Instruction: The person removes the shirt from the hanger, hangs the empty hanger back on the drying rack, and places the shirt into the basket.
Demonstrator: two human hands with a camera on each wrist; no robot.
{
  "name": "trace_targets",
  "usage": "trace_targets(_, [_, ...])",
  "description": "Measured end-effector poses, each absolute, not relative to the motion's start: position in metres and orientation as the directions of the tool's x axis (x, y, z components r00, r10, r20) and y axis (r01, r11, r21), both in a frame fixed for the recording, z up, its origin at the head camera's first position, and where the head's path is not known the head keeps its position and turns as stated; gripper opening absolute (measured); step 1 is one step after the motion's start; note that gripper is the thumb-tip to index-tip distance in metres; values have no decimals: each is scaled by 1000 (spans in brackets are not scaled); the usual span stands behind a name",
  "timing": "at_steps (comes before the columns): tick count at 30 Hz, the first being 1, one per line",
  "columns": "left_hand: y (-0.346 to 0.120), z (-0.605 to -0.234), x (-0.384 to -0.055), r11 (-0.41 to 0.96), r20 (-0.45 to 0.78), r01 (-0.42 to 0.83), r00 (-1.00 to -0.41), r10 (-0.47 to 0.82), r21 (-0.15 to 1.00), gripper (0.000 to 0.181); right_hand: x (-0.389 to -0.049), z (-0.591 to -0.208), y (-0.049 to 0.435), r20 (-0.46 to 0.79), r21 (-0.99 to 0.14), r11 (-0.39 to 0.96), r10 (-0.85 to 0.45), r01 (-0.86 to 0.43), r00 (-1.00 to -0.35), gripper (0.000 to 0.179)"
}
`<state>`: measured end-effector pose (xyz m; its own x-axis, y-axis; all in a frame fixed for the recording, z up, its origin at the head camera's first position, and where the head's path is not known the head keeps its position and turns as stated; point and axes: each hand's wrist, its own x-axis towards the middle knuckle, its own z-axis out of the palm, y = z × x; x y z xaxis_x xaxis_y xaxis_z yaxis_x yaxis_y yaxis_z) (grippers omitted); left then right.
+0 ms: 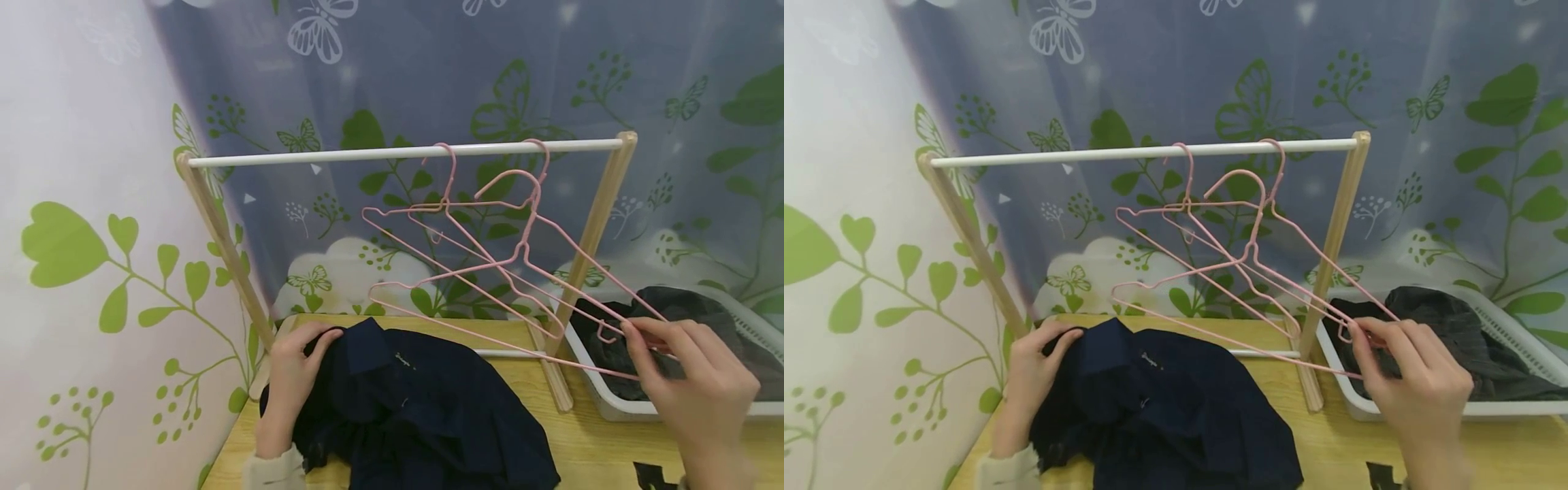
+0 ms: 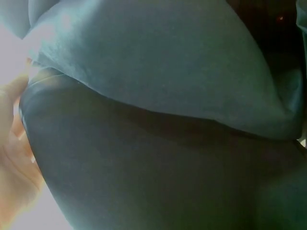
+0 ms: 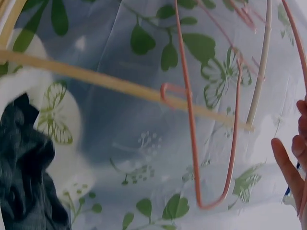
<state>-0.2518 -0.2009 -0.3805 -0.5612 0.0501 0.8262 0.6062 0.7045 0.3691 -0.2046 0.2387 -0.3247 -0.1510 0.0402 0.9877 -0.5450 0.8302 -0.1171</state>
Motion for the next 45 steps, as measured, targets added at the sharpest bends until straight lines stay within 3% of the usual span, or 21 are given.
trace_targets(9, [-195, -377, -254, 713, 810, 591, -584, 56, 377, 7, -211, -314, 197, 987, -126, 813, 44, -569, -155, 22])
trace_targets(14, [-188, -378, -255, 707, 799, 597, -597, 75, 379, 9, -220, -296, 174, 972, -144, 823, 14, -549, -235, 13])
trace_targets(24, [-181, -381, -255, 688, 792, 613, -604, 90, 389, 9, -243, -264, 134, 933, -108, 854, -90, -508, -349, 15])
trace_targets(35, [-175, -383, -254, 676, 788, 628, -605, 111, 387, 9, -267, -281, 122, 902, -70, 881, -145, -467, -408, 16])
trace_targets(45, [-166, -383, -251, 724, 762, 580, -637, 117, 373, 15, -268, -292, 122, 902, -57, 878, -159, -475, -402, 15])
